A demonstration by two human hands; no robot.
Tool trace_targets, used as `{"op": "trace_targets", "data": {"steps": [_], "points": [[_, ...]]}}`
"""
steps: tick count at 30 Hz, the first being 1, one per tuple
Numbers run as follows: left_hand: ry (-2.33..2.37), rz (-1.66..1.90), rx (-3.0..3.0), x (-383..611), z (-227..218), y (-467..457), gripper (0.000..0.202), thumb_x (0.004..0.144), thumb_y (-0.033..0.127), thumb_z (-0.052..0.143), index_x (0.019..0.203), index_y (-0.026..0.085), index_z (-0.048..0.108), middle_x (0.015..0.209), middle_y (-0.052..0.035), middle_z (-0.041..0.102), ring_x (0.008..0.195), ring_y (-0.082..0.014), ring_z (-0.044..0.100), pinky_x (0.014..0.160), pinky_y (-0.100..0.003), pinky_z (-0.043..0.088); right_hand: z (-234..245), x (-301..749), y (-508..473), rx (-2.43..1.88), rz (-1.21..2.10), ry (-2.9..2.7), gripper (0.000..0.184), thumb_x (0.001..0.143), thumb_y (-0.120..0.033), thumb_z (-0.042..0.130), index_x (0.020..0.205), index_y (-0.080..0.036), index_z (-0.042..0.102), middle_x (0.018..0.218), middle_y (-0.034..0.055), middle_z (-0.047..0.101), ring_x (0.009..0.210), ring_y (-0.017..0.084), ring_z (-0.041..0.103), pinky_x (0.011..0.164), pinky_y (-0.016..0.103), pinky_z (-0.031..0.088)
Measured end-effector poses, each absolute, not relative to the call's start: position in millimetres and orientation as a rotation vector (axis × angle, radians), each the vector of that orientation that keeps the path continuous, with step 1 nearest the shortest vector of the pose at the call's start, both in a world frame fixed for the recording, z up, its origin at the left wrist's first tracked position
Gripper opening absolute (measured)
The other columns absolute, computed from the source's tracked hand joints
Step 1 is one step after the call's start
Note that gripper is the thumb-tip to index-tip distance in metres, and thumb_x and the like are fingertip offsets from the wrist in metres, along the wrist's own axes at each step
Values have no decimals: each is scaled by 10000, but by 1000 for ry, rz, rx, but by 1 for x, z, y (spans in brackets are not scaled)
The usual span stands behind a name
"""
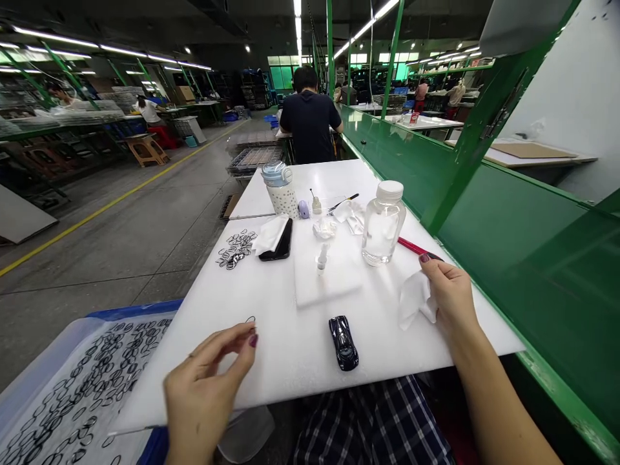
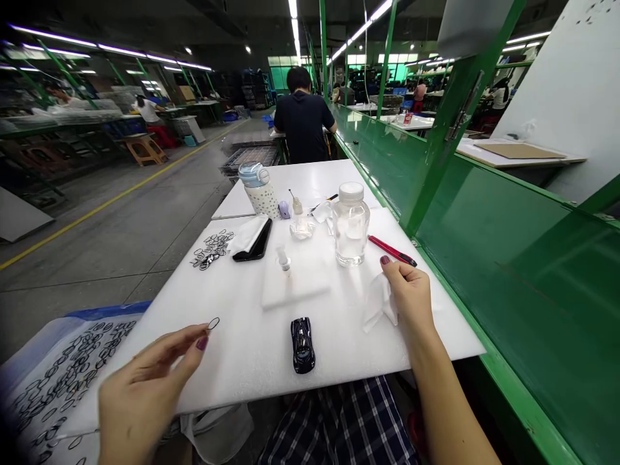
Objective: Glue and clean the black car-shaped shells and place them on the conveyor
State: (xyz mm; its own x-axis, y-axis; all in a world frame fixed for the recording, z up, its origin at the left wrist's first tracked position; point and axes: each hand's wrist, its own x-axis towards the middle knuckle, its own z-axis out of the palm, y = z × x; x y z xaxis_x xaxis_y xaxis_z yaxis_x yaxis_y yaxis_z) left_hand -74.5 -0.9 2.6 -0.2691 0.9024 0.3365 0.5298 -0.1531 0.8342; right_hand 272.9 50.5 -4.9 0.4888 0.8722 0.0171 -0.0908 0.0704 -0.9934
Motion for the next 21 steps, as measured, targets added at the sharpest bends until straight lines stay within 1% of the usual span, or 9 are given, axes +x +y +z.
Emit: {"op": "trace_targets", "data": {"steps": [2, 4, 7, 9, 11, 13, 17, 19, 21], "points": [[1526, 1424, 1312, -43, 1, -5, 222, 728, 356, 770, 911, 230, 753, 907, -17, 739, 828, -185, 681, 809, -297, 564, -4, 273, 51, -1284, 852, -754, 450, 692, -584, 739, 585, -188, 553, 513, -21, 457, 468, 114, 372, 430, 265, 313], [1279, 1407, 1091, -11, 1, -5, 211, 714, 365, 780, 849, 203, 767, 798, -31, 739, 747, -165, 676, 717, -253, 573, -3, 272, 51, -1291, 863, -750, 447, 684, -591, 742, 612, -179, 586, 536, 1, 518, 481, 130, 432, 443, 273, 367], [1011, 1349, 860, 23, 1, -4, 196, 747, 356, 760, 845, 186, 768, 803, -51, 735, 730, -135, 654, 702, -225, 566, -4, 271, 52, -1334, 885, -784, 426, 653, -553, 782, 623, -162, 614, 535, 6, 544, 464, 128, 449, 419, 259, 353], [991, 1340, 836, 28, 2, -4, 199, 772, 351, 734, 866, 179, 763, 827, -61, 734, 740, -139, 657, 705, -233, 567, -4, 270, 51, -1368, 904, -832, 391, 605, -485, 834, 644, -149, 637, 575, 13, 580, 479, 125, 469, 419, 246, 341], [1087, 1317, 1041, 20, 3, -3, 174, 795, 316, 699, 887, 181, 757, 824, -58, 729, 747, -156, 665, 712, -257, 569, -4, 270, 51, -1381, 912, -864, 383, 591, -462, 844, 657, -149, 633, 601, 14, 587, 494, 125, 479, 428, 242, 339], [1238, 1236, 1485, 2, 7, -2, 147, 807, 253, 658, 907, 195, 749, 829, -48, 721, 755, -174, 665, 726, -287, 563, -4, 272, 51, -1373, 880, -860, 403, 640, -512, 793, 646, -167, 583, 573, -9, 534, 480, 116, 442, 428, 244, 324], [1413, 843, 2307, -35, 19, 7, 196, 831, 171, 552, 885, 225, 732, 851, -41, 698, 781, -206, 650, 721, -330, 532, -7, 277, 51, -1402, 724, -851, 428, 755, -585, 656, 649, -201, 501, 551, -40, 432, 478, 114, 368, 437, 253, 296], [1401, 595, 2426, -44, 24, 12, 247, 852, 143, 504, 860, 234, 734, 840, -38, 682, 769, -200, 647, 695, -314, 517, -8, 279, 52, -1466, 620, -880, 408, 770, -560, 657, 641, -196, 525, 560, -35, 427, 504, 117, 348, 452, 255, 267], [1388, 461, 2433, -45, 26, 15, 284, 869, 123, 483, 847, 238, 742, 824, -35, 678, 747, -187, 648, 676, -294, 500, -9, 281, 52, -1538, 520, -925, 386, 751, -510, 698, 603, -185, 553, 546, -31, 410, 530, 118, 320, 474, 261, 237]]}}
